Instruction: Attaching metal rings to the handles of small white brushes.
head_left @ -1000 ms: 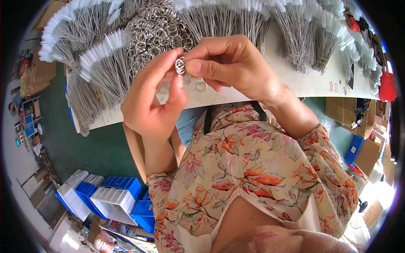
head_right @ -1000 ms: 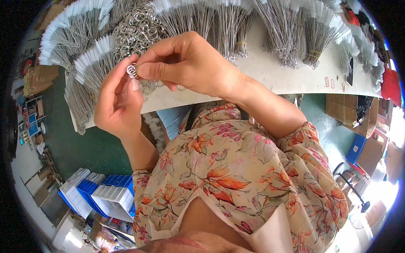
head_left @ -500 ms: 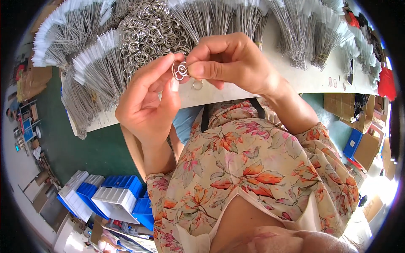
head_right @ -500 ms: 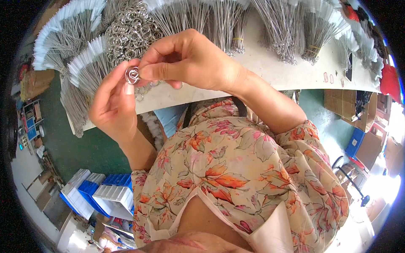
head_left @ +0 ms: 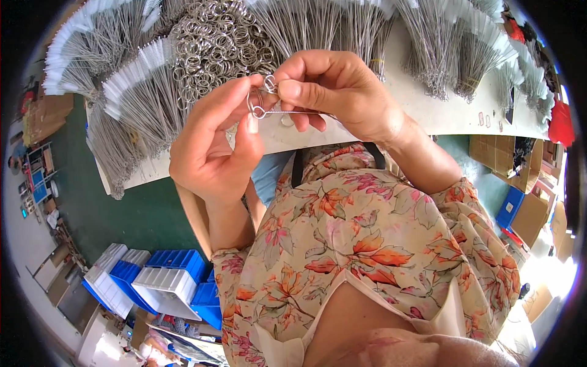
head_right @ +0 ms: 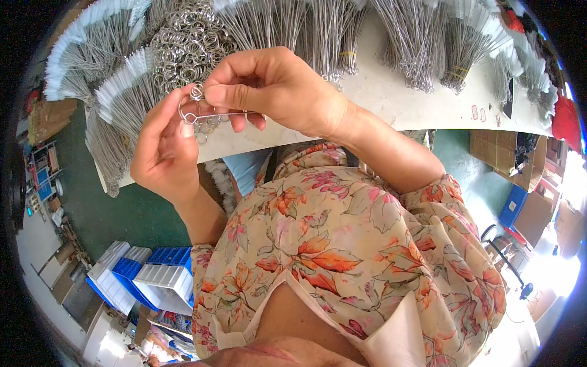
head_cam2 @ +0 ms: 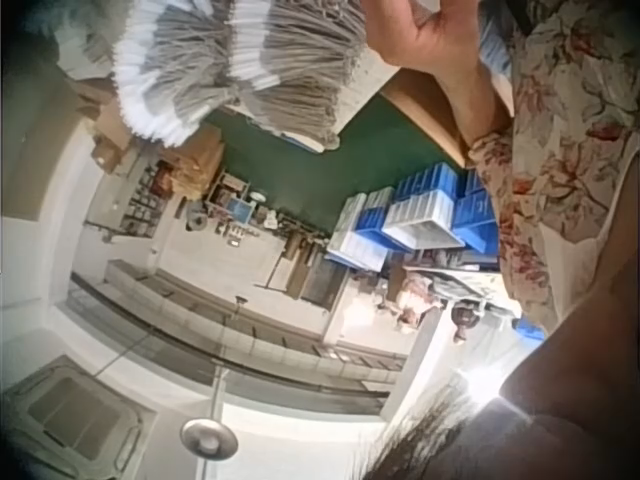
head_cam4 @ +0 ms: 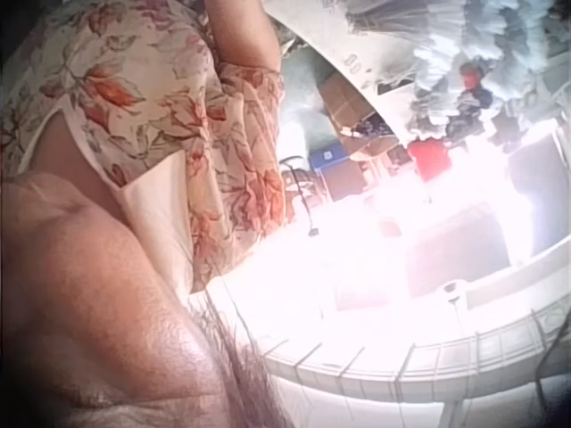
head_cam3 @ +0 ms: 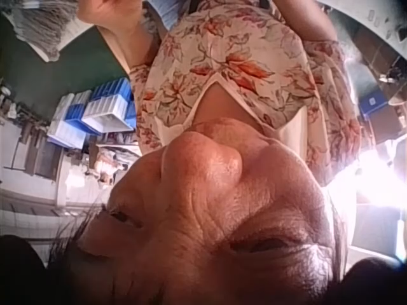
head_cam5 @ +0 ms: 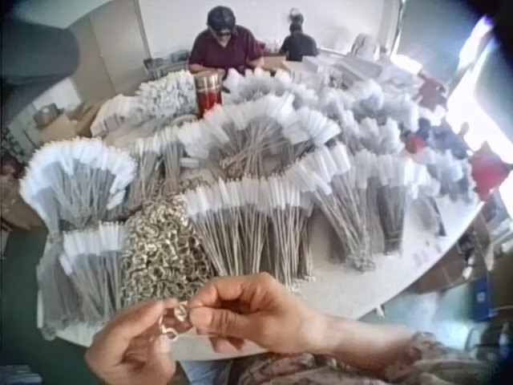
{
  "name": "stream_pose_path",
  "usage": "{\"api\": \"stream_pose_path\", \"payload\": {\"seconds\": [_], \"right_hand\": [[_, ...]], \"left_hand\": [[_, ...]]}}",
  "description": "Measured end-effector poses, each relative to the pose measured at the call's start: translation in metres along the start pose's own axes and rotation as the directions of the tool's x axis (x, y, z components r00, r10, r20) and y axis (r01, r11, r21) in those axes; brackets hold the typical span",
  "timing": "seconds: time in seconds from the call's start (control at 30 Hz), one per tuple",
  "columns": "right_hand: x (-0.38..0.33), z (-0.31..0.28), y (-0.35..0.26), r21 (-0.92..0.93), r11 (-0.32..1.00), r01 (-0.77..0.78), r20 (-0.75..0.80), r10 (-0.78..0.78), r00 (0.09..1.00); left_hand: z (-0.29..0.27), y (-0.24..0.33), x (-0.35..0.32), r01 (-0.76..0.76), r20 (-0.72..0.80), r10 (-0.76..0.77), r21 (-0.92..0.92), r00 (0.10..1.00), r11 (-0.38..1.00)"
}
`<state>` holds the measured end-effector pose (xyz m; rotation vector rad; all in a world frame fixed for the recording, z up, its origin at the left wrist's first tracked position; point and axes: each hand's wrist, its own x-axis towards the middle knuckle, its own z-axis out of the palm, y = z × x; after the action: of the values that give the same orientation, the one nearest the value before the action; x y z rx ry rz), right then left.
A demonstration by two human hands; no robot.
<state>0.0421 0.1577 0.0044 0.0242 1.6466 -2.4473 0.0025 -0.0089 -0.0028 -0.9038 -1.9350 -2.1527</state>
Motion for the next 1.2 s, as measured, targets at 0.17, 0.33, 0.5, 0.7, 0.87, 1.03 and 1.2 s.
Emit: {"api": "stream_pose_path", "payload": {"seconds": [0.17,0.33,0.5,0.7,0.87,1.03,1.2], "right_hand": [[0.001,-0.002,0.003,-0.034,0.999,0.005,0.032,-0.004,0.999],[0.006,-0.008,0.004,-0.111,0.994,-0.012,0.049,0.018,0.999],[0.005,-0.002,0.010,-0.035,0.999,-0.009,0.017,0.009,1.000],[0.007,0.000,0.017,-0.081,0.991,0.103,0.006,-0.103,0.995],[0.007,-0.006,-0.003,-0.233,0.967,-0.099,0.122,0.130,0.984],[0.003,-0.007,-0.006,-0.242,0.963,-0.117,0.131,0.152,0.980],[-0.006,0.011,0.012,-0.220,0.975,0.031,-0.044,-0.041,0.998]], "left_hand": [[-0.006,0.002,0.003,-0.013,0.100,0.003,0.099,0.995,0.995],[-0.011,0.001,0.005,0.028,0.158,-0.051,0.139,0.986,0.990],[-0.011,-0.002,0.001,0.081,0.113,-0.086,0.044,0.990,0.996],[-0.016,0.000,0.005,0.062,0.190,-0.091,0.155,0.978,0.986],[-0.014,-0.002,0.001,-0.034,0.121,0.014,0.165,0.993,0.986],[-0.013,-0.002,0.001,-0.112,0.146,0.089,0.158,0.985,0.981],[-0.013,0.002,-0.002,0.059,0.040,-0.060,0.038,0.997,0.998]]}}
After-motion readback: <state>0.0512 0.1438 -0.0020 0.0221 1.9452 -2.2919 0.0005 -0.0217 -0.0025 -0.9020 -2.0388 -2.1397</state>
